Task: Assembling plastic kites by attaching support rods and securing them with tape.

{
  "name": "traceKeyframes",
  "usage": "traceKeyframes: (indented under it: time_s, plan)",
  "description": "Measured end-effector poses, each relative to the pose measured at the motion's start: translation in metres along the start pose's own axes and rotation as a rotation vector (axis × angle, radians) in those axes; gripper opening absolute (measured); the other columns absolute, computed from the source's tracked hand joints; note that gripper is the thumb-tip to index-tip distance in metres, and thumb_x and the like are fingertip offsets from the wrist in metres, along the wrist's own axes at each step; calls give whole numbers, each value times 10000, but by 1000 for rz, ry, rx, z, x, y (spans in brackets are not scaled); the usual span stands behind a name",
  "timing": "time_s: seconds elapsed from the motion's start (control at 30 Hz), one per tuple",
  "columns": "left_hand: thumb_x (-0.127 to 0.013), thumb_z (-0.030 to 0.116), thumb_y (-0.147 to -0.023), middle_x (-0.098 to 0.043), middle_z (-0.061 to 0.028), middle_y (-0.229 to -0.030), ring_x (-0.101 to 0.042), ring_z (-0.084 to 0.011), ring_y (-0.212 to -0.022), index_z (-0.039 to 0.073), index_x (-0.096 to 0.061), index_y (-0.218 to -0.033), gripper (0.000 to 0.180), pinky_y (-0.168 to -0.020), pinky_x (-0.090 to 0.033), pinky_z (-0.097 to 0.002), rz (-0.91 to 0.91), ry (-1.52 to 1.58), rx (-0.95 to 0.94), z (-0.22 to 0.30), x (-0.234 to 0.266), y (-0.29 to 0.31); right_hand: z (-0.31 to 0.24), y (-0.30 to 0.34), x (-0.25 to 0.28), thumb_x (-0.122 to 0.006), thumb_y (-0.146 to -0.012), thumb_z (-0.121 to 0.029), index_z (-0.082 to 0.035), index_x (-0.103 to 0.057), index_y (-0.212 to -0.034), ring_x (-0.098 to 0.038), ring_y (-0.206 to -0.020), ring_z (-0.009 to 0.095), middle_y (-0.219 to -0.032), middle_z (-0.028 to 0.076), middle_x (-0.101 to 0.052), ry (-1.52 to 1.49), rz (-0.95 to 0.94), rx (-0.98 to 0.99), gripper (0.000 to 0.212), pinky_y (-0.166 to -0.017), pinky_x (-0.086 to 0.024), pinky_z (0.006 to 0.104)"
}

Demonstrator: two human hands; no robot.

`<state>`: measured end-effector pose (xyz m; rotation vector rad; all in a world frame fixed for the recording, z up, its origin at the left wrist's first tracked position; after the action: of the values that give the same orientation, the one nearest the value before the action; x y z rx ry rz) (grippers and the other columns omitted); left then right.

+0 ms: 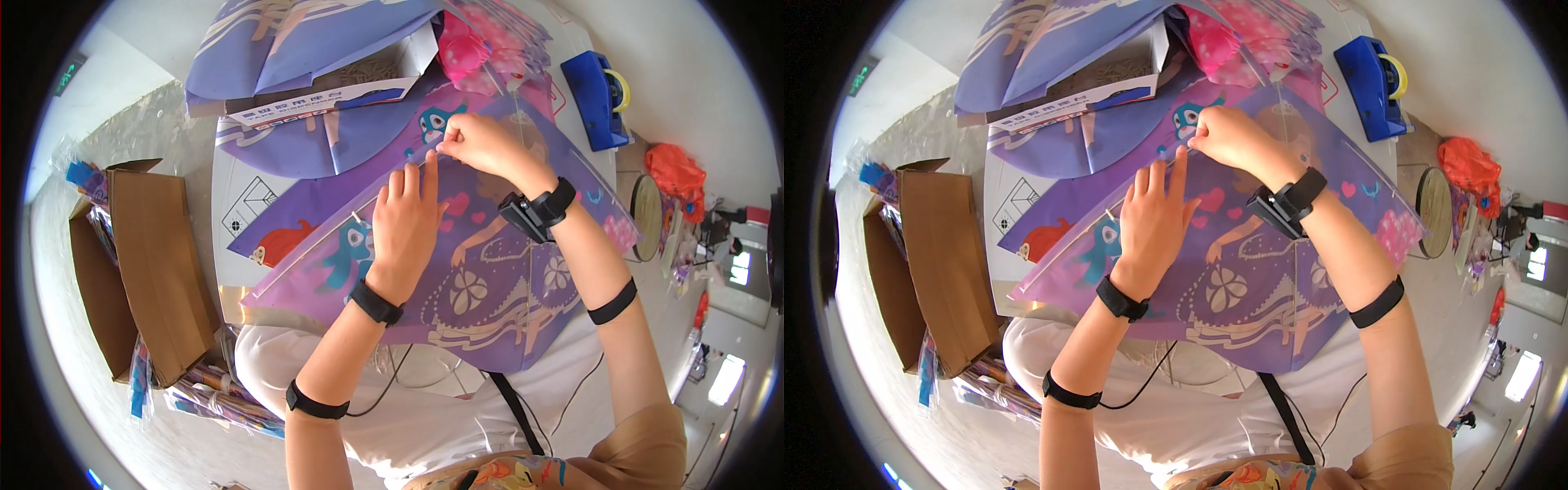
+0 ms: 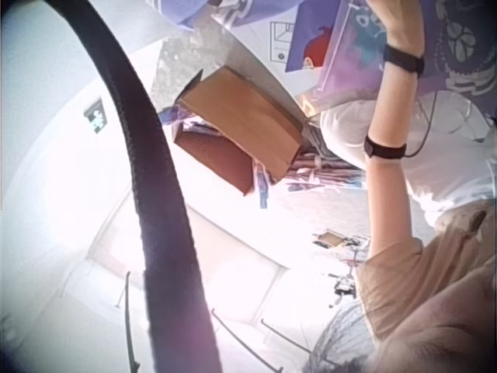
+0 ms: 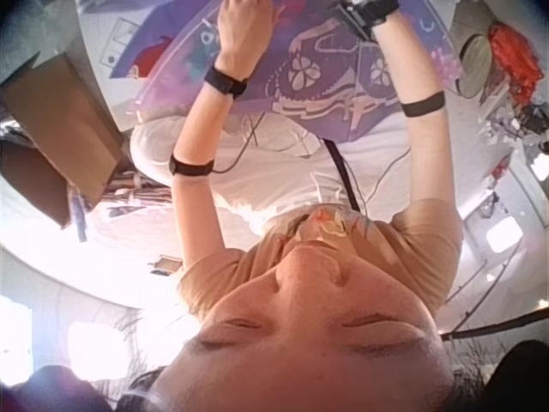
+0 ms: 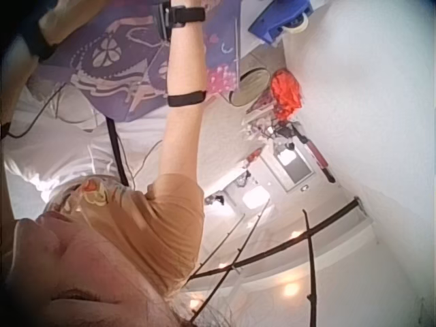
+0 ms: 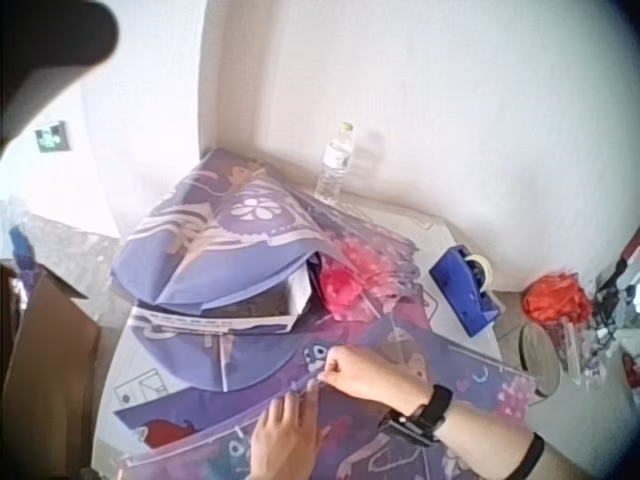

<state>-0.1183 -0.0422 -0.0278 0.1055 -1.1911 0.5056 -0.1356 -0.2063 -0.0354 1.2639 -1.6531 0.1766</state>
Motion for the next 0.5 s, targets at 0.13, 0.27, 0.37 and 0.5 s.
traceKeyframes:
  time_s: [0.13, 0.27, 0.37, 0.5]
  plan:
    - [-698, 346, -832, -526, -126, -1143, -523, -264, -1029, 41, -485, -1376, 660, -866, -489, -343, -1, -83, 18, -3, -7, -2, -6, 6, -6, -705, -858, -201, 17, -633, -834, -671, -757, 327, -801, 175, -684, 93, 182, 91, 231, -660, -504, 389]
    - [-701, 372, -825, -526, -125, -1148, -523, -262, -1027, 38, -492, -1369, 672, -862, -490, -340, -7, -123, 36, 3, -12, -5, -2, 15, -5, -722, -841, -211, 15, -640, -800, -663, -766, 360, -809, 184, -679, 115, 306, 151, 244, -658, -503, 418]
    - [-703, 394, -817, -529, -120, -1151, -523, -257, -1020, 39, -494, -1367, 687, -857, -490, -339, 0, -143, 57, 2, -15, -4, -15, 25, 0, -736, -831, -259, 12, -600, -903, -657, -770, 379, -804, 200, -670, 213, 375, 236, 312, -656, -502, 446]
    - [-717, 414, -792, -532, -111, -1150, -525, -253, -1013, 38, -493, -1367, 722, -846, -489, -333, 16, -168, 56, 6, -14, -5, 14, 39, 48, -736, -838, -257, -13, -438, -1062, -661, -799, 393, -885, 221, -658, 382, 610, -34, 446, -658, -516, 436]
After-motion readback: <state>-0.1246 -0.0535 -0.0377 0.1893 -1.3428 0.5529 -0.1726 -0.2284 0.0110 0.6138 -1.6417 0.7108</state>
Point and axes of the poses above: each hand's wrist, its own y-axis away from the middle knuckle, its own x-axis out of the back of the hand, z = x × y, the point moved 6 cm from there along -y, towards the middle knuckle
